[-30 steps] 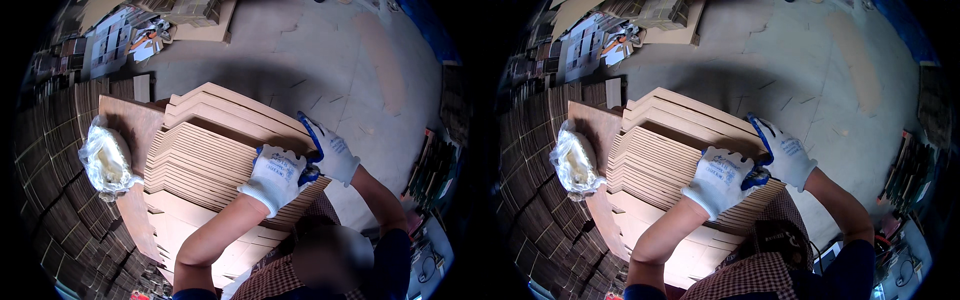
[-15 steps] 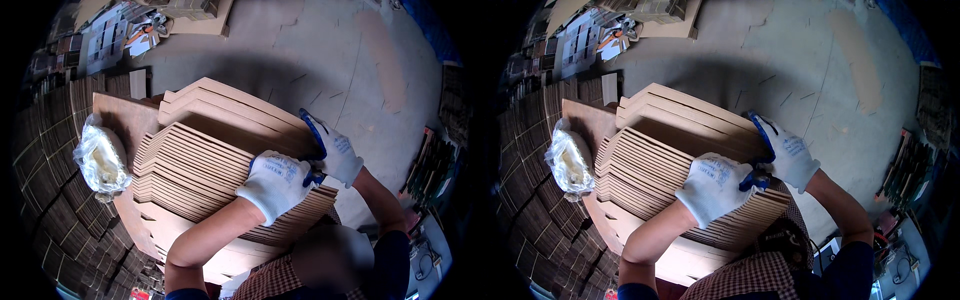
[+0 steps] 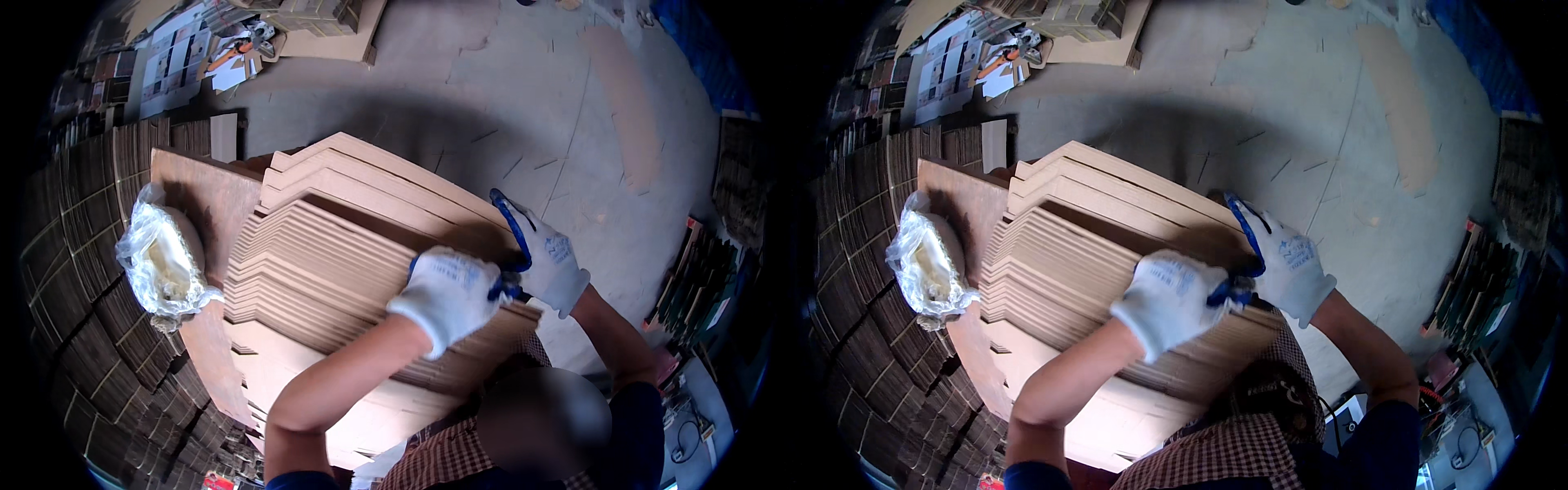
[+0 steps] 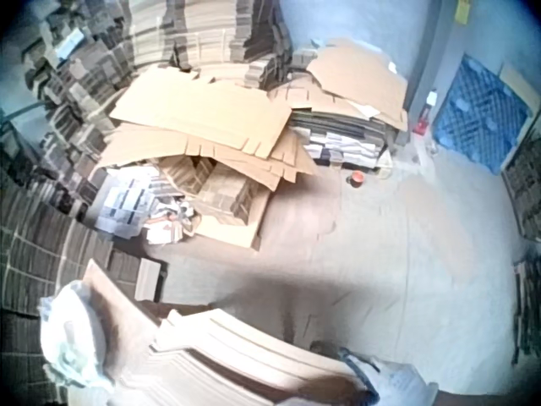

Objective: The person folds printed cardboard box blanks into shape and stacks them. They then retrieve flat corrugated cardboard sheets, place them on a table, and repeatedly fold and stack them into a growing pile.

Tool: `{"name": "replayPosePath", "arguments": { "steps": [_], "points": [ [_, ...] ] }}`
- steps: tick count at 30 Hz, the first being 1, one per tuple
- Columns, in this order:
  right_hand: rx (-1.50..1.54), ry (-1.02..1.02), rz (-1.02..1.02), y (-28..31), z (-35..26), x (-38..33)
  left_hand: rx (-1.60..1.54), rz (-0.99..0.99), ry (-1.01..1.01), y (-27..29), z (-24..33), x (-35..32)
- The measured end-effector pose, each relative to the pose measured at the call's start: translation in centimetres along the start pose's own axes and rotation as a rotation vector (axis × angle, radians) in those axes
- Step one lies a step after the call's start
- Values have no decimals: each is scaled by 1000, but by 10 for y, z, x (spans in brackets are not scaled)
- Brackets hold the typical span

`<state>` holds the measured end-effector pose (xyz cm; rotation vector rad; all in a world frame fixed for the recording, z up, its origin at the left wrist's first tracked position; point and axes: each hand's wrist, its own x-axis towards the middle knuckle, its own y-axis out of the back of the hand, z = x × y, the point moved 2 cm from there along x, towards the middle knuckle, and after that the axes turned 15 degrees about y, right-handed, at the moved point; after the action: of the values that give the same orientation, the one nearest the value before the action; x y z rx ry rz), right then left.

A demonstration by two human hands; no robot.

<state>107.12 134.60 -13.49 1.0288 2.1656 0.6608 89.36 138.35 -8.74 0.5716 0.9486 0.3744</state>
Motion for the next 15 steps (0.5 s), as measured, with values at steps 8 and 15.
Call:
{"name": "replayPosePath", "arguments": {
  "steps": [8, 15],
  "points": [
    [-18, 4, -5, 0, -5, -3, 13, 243, -38, -34, -19, -10],
    [-53, 5, 3, -6, -1, -6, 14, 204, -62, -35, -18, -10]
  ]
}}
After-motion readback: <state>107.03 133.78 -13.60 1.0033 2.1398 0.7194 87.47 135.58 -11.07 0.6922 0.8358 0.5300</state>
